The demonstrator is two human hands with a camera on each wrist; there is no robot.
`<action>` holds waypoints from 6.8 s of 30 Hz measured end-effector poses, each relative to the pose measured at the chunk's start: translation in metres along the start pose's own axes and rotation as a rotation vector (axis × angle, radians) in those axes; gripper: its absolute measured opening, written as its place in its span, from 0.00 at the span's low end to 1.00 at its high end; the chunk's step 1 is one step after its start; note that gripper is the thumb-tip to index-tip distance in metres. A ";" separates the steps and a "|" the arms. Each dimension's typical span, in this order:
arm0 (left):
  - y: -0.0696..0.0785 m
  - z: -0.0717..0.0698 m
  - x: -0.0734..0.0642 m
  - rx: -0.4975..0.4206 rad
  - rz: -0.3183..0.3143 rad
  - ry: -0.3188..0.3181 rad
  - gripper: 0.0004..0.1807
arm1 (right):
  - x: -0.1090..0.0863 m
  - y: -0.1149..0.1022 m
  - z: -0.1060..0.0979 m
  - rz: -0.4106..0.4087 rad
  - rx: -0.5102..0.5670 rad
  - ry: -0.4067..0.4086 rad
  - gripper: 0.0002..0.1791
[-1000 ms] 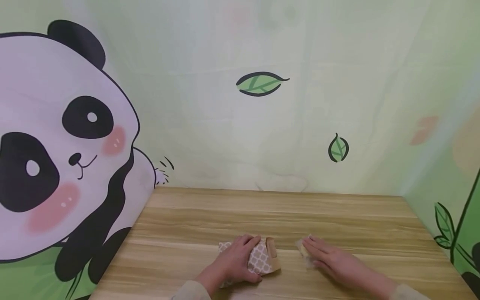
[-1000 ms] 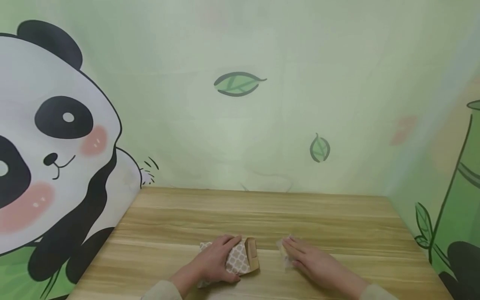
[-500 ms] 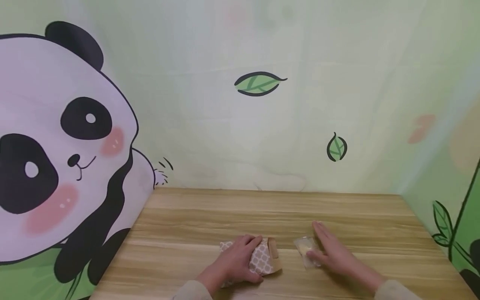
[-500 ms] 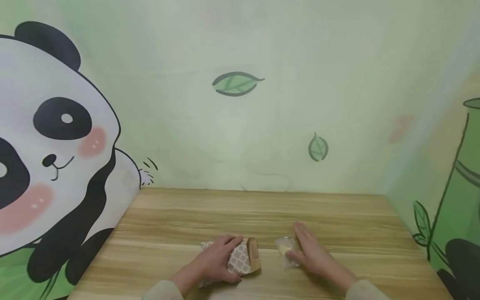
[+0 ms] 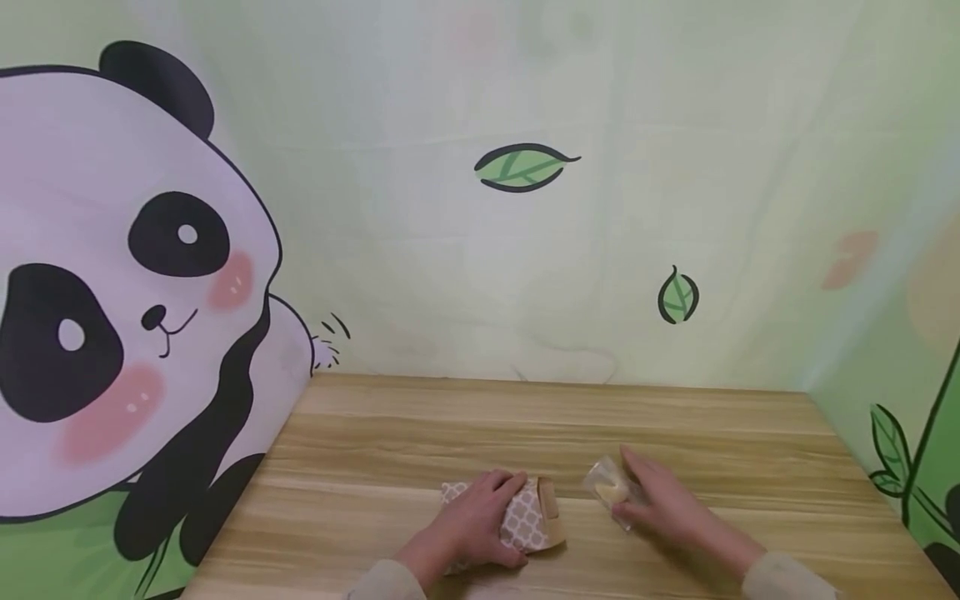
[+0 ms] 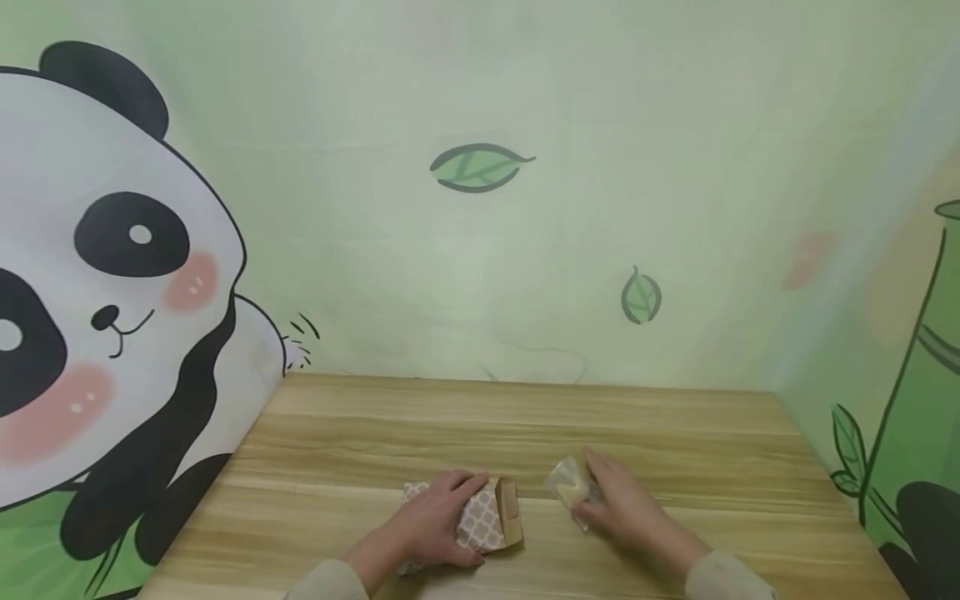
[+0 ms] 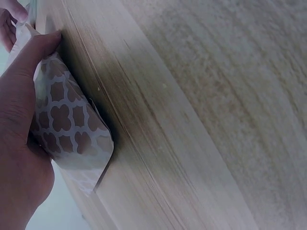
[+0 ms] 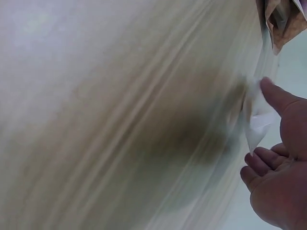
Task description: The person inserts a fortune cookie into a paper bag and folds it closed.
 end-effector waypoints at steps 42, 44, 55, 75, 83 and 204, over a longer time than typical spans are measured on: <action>0.005 0.004 0.002 -0.106 -0.034 0.029 0.67 | 0.030 -0.056 0.027 0.128 0.334 -0.178 0.17; 0.006 0.004 0.002 -0.104 -0.034 0.024 0.68 | 0.037 -0.056 0.023 0.086 0.353 -0.258 0.14; 0.011 0.004 0.002 -0.075 0.012 0.019 0.67 | 0.050 -0.044 0.014 0.032 0.466 -0.457 0.03; 0.014 0.004 0.004 -0.126 -0.043 0.056 0.69 | 0.023 -0.057 0.053 0.249 0.697 0.028 0.10; 0.014 0.007 0.005 -0.086 -0.030 0.073 0.67 | 0.013 -0.057 0.052 0.148 0.666 -0.031 0.07; 0.025 -0.018 0.026 -0.963 -0.402 0.291 0.10 | 0.025 -0.044 -0.004 0.277 0.837 -0.079 0.24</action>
Point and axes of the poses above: each hand's wrist, its own x-axis towards the middle knuckle, its own z-axis out of the palm, y = z × x, the point moved 1 cm from there along x, towards the middle knuckle, and after that the axes turned 8 degrees about x, right-handed, at the moved point
